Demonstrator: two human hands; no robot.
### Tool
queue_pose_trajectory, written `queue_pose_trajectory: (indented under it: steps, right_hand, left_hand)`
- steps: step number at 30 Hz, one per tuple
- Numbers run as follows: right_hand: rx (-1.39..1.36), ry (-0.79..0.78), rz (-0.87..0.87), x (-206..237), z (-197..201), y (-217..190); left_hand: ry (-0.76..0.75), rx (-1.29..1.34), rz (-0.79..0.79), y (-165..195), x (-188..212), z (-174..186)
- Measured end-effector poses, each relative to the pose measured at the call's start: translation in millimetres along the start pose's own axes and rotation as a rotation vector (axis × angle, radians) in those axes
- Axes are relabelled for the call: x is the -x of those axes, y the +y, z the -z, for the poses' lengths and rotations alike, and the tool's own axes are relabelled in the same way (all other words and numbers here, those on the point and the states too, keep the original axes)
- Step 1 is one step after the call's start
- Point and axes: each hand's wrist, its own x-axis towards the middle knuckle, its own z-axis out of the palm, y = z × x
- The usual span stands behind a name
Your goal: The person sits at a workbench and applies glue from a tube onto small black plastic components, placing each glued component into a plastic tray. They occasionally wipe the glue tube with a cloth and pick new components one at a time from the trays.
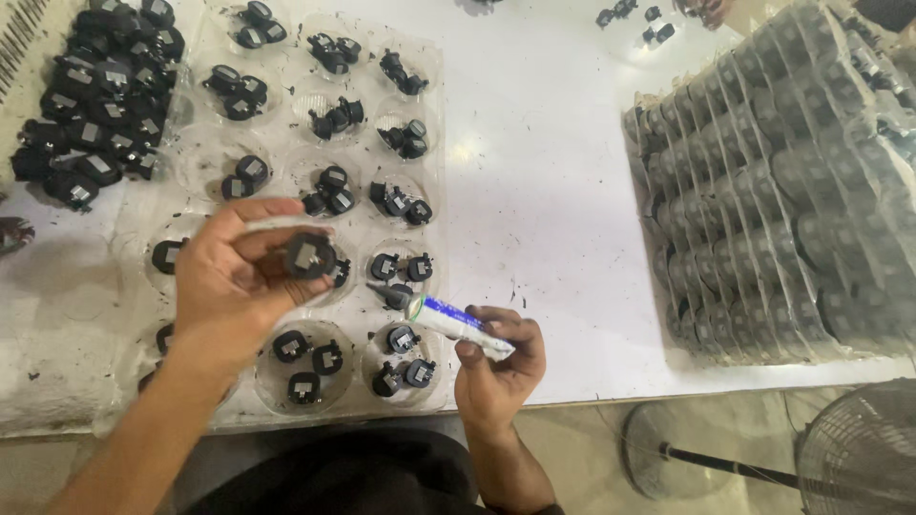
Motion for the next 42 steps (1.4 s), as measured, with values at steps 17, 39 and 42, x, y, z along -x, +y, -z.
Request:
queue_pose_trajectory:
  steps: [17, 39, 42]
  right_hand:
    - [0.334, -0.125, 0.393, -1, -15, -35]
    - [0.472, -0.187, 0.449, -4, -14, -49]
    - [0.486, -0.191, 0.453, -3, -13, -48]
  left_hand:
    - [-0.04, 0.021, -0.147, -7, 46, -36]
    - [-0.067, -0.035, -0.07, -8, 46, -39]
    - [-0.064, -0.028, -0.081, -9, 47, -39]
